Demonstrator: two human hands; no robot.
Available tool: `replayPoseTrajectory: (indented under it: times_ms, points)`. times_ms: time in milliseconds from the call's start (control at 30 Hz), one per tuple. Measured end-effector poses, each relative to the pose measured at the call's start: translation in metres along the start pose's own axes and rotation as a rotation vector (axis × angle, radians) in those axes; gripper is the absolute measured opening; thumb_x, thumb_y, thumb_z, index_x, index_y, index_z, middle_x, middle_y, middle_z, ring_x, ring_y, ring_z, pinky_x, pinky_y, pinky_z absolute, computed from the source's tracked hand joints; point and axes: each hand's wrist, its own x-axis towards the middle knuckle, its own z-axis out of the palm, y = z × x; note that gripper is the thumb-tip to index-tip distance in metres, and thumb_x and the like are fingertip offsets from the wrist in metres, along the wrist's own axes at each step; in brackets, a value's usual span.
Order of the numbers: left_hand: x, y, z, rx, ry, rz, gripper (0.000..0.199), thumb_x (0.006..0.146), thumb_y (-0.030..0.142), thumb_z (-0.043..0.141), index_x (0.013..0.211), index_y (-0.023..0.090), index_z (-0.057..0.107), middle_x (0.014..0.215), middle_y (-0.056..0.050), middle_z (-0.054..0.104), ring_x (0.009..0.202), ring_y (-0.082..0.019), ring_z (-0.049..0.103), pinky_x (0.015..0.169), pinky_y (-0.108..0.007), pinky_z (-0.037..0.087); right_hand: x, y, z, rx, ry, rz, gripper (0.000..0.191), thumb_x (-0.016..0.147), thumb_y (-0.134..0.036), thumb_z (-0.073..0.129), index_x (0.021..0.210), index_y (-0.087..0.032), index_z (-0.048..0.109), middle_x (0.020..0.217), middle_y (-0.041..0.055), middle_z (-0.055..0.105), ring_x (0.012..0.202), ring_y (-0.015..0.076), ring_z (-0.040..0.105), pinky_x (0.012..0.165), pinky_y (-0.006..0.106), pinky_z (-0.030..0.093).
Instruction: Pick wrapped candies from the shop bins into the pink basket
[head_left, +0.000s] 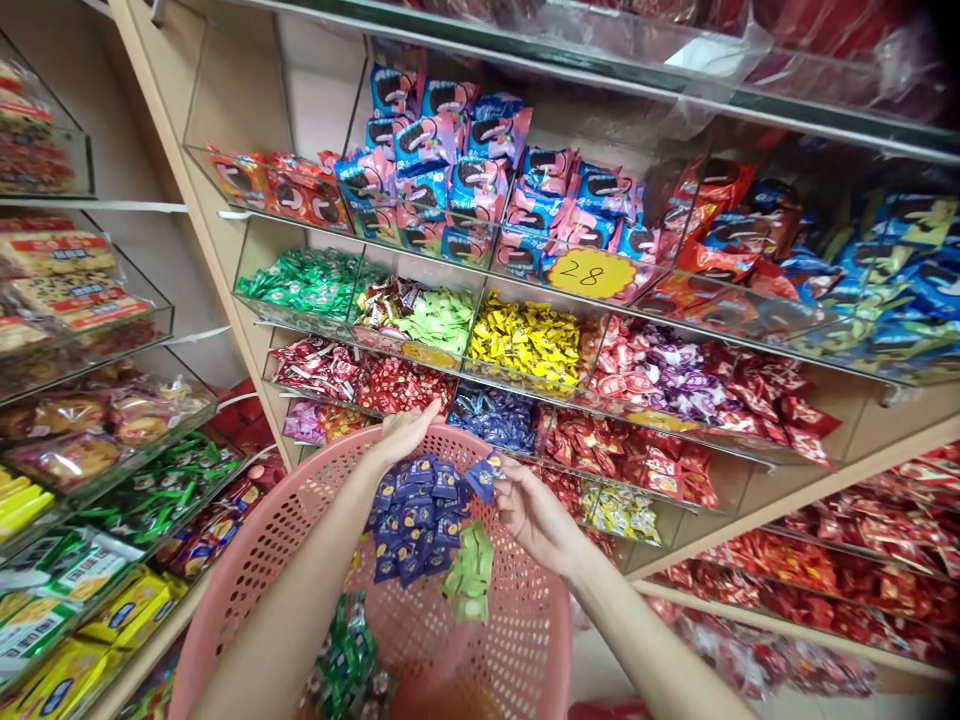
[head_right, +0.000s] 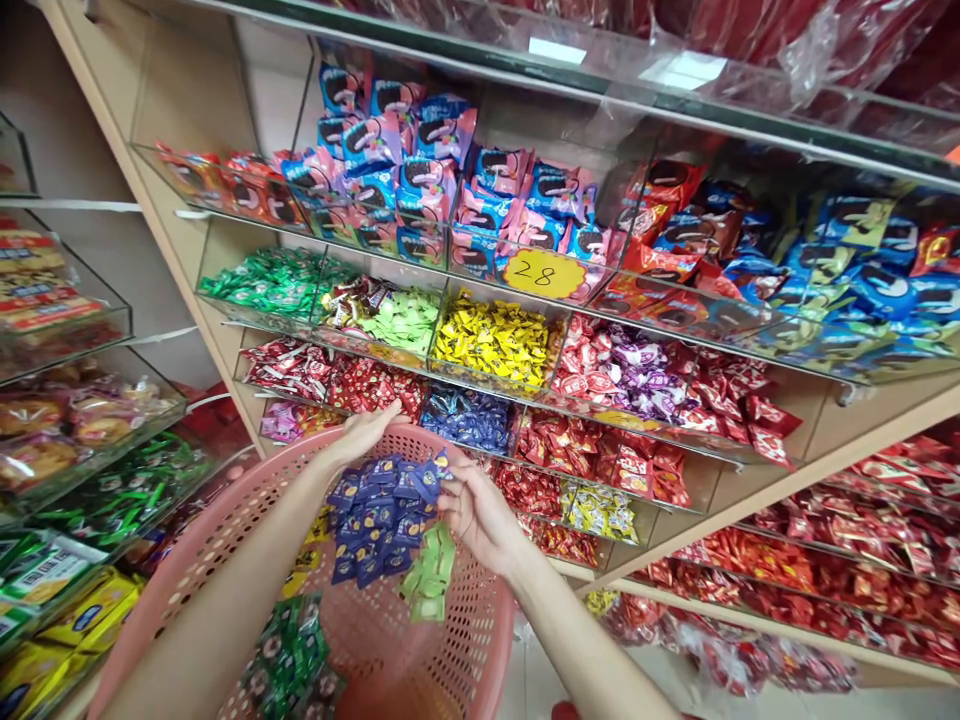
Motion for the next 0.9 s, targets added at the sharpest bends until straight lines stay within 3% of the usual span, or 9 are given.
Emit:
replayPoseTrajectory:
  times_ms: [100,233,433,633,900]
  points:
    - [0.0,0.0,0.001,0.0,0.008,-0.003,0.07,0.08,0.065,0.009,0.101,0.03,0.065,0.116,0.001,0.057,0.116,-0.025,0.042,0.103,-0.041,0.014,0.008,0.006,0.006,-0.002,-0.015,-0.024,0.02,0.07,-0.016,0.063,0.089,-0.019,0.055,0.073,-0.0017,0.065,0.064,0.0089,0.064,0.055,0.015,0.05]
    - [-0.003,0.003,0.002,-0.014,0.01,-0.003,0.069,0.08,0.064,0.009,0.101,0.029,0.065,0.112,0.001,0.059,0.113,-0.024,0.045,0.103,-0.041,0.014,0.02,0.011,0.019,0.053,-0.019,-0.021,0.014,0.07,-0.021,0.065,0.08,-0.016,0.057,0.082,0.002,0.066,0.075,0.0122,0.065,0.071,0.022,0.052]
    - [-0.004,0.004,0.001,0.005,0.004,-0.005,0.073,0.08,0.065,0.007,0.101,0.026,0.065,0.113,0.0,0.059,0.115,-0.024,0.043,0.103,-0.039,0.015,0.029,0.02,0.027,0.029,0.004,-0.042,0.018,0.06,-0.013,0.073,0.074,-0.013,0.062,0.073,-0.0005,0.065,0.07,0.0076,0.062,0.071,0.017,0.051]
    - [-0.002,0.001,0.002,0.019,0.012,-0.002,0.072,0.08,0.063,0.007,0.102,0.027,0.065,0.116,0.001,0.057,0.118,-0.025,0.04,0.103,-0.039,0.016,0.032,0.026,0.019,-0.062,0.095,0.008,0.023,0.059,-0.025,0.075,0.075,-0.016,0.061,0.068,-0.0035,0.064,0.055,0.0054,0.059,0.048,0.014,0.045]
    - [0.003,0.0,0.006,-0.006,0.011,0.01,0.069,0.081,0.063,0.009,0.098,0.03,0.066,0.115,0.002,0.057,0.117,-0.024,0.041,0.103,-0.041,0.013,0.03,0.029,0.016,-0.033,0.05,0.0,0.024,0.061,-0.023,0.074,0.08,-0.016,0.061,0.079,0.0008,0.066,0.072,0.011,0.063,0.07,0.022,0.05]
